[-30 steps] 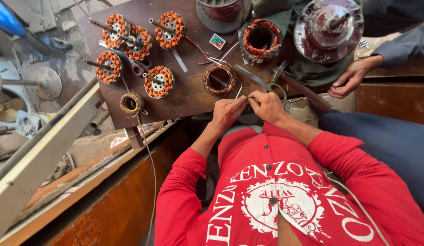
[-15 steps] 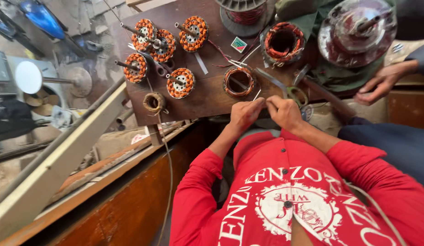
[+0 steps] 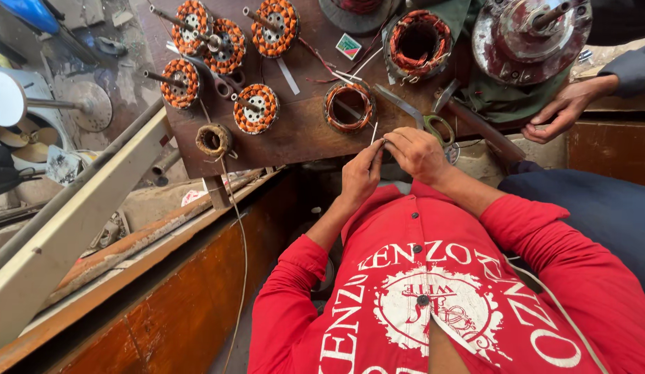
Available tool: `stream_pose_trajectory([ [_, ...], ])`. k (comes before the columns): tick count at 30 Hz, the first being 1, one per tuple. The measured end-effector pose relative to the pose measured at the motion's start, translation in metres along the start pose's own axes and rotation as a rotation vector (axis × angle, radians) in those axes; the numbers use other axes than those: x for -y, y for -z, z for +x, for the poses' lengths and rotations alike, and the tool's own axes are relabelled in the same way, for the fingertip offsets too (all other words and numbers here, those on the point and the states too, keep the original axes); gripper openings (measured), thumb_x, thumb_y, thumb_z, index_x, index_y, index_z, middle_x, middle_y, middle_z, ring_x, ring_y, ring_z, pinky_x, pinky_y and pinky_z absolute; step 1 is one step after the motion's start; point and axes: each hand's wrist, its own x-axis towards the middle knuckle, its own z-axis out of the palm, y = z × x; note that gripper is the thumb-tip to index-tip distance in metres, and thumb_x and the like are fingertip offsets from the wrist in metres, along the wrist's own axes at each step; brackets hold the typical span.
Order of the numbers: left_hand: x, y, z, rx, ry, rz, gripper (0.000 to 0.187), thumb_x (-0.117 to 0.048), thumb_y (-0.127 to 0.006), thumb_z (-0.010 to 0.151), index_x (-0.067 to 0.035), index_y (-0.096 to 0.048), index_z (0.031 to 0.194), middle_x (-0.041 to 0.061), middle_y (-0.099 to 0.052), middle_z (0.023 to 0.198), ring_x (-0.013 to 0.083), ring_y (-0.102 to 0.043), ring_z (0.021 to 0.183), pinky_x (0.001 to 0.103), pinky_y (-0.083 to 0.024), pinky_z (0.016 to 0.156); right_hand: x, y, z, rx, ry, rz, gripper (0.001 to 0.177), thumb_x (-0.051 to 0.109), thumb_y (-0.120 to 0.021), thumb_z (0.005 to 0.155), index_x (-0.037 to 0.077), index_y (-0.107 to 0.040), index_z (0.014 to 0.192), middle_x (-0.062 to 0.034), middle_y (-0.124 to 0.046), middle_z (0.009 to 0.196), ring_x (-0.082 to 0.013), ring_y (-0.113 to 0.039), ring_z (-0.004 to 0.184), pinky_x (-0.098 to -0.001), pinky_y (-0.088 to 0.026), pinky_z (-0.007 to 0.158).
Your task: The person works on electrical motor components at a cluttered workbench. They use a metal tool to adjust wires inside a copper-wound stator, then use scissors to cut a white wire. The person handles several stator parts and a larger motor assembly while another person stands nearby.
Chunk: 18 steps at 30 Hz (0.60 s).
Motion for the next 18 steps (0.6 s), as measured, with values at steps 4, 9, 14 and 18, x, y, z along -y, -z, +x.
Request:
stream_pose_trajectory([
  [4,0.007,0.0,-0.002,0.034,0.061,-0.023,0.027,-0.012,-0.062,0.102,-0.011,-0.068,0.129,0.012,-0.074,0.098,0.0281,-0.074,0.083,0.036,-0.057,0.071,-0.019,-0.018,-0.012,0.131,-0.211,0.19,0.016,0.018,-0.072,0.098,0.003,-0.071,0.104,-0.0101,-0.07,0.087,-0.0239,-0.068,0.074,-0.0364,-0.054,0.066],
  [9,0.017,-0.002,-0.003,0.103,0.17,-0.099,0.03,-0.01,-0.061,0.103,-0.013,-0.069,0.131,0.011,-0.071,0.082,0.0247,-0.071,0.072,0.034,-0.054,0.065,-0.029,-0.046,-0.013,0.218,-1.07,1.11,0.031,0.026,-0.063,0.104,-0.003,-0.069,0.095,-0.0046,-0.064,0.071,-0.0118,-0.057,0.052,-0.0301,-0.046,0.049],
  [14,0.019,-0.003,-0.008,0.12,0.214,-0.222,0.032,-0.009,-0.059,0.103,-0.014,-0.066,0.135,0.009,-0.071,0.079,0.0198,-0.068,0.064,0.032,-0.053,0.062,-0.019,-0.029,-0.014,0.089,-0.56,0.383,0.033,0.032,-0.069,0.099,-0.001,-0.07,0.102,-0.0123,-0.068,0.086,-0.0214,-0.064,0.064,-0.0354,-0.051,0.059],
  [18,0.016,-0.004,-0.013,0.109,0.194,-0.217,0.034,-0.009,-0.059,0.103,-0.013,-0.066,0.136,0.009,-0.071,0.08,0.0173,-0.07,0.068,0.031,-0.054,0.064,-0.007,-0.013,-0.017,0.012,-0.093,0.127,0.022,0.024,-0.07,0.098,0.003,-0.07,0.104,-0.0122,-0.07,0.101,-0.0297,-0.069,0.083,-0.0375,-0.055,0.071],
])
